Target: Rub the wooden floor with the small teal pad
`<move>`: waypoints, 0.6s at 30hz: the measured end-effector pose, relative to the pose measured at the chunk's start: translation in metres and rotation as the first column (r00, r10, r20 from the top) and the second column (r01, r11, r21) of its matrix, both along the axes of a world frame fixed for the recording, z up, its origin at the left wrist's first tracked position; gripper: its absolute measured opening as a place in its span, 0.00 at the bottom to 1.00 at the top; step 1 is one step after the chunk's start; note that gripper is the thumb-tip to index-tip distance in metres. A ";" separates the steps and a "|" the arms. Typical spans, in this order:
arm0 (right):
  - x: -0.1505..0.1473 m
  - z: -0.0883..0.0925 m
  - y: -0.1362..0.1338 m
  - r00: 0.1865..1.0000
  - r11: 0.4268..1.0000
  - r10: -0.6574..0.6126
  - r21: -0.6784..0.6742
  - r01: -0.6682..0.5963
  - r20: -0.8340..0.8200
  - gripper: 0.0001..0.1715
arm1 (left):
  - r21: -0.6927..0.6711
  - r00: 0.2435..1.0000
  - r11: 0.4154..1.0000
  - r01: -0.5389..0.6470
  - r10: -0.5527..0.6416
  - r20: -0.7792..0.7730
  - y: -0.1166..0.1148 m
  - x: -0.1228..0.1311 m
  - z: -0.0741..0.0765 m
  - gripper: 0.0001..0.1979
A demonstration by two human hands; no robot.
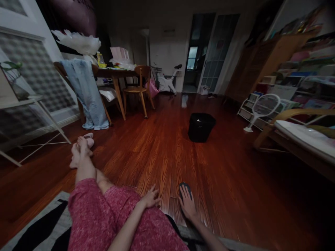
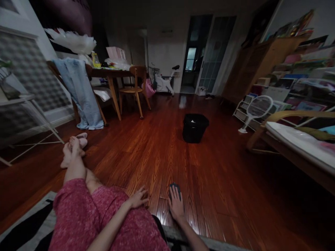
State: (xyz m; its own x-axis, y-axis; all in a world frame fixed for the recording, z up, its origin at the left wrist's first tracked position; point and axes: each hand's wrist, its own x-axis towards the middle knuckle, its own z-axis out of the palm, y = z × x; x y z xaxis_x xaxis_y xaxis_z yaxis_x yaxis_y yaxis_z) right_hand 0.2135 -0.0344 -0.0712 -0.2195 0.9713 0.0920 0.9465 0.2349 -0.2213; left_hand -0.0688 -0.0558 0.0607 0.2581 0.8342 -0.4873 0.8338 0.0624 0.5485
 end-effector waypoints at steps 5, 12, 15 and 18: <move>-0.020 0.015 0.070 0.995 0.995 -0.094 -0.015 0.095 0.021 0.35 | 0.004 1.000 1.000 -0.021 0.021 -0.005 -0.001 0.000 0.003 0.40; -0.019 0.005 0.067 0.995 0.995 -0.097 -0.023 0.097 0.012 0.35 | 0.001 1.000 1.000 -0.010 0.010 -0.010 0.002 0.001 0.002 0.40; -0.004 -0.005 0.029 1.000 1.000 -0.021 -0.011 0.021 -0.005 0.35 | -0.001 1.000 1.000 -0.014 0.014 -0.017 0.001 0.002 0.003 0.39; 0.010 -0.011 -0.018 0.999 0.999 0.032 -0.023 -0.032 -0.010 0.35 | 0.008 1.000 1.000 -0.011 0.012 -0.017 0.001 0.001 0.001 0.38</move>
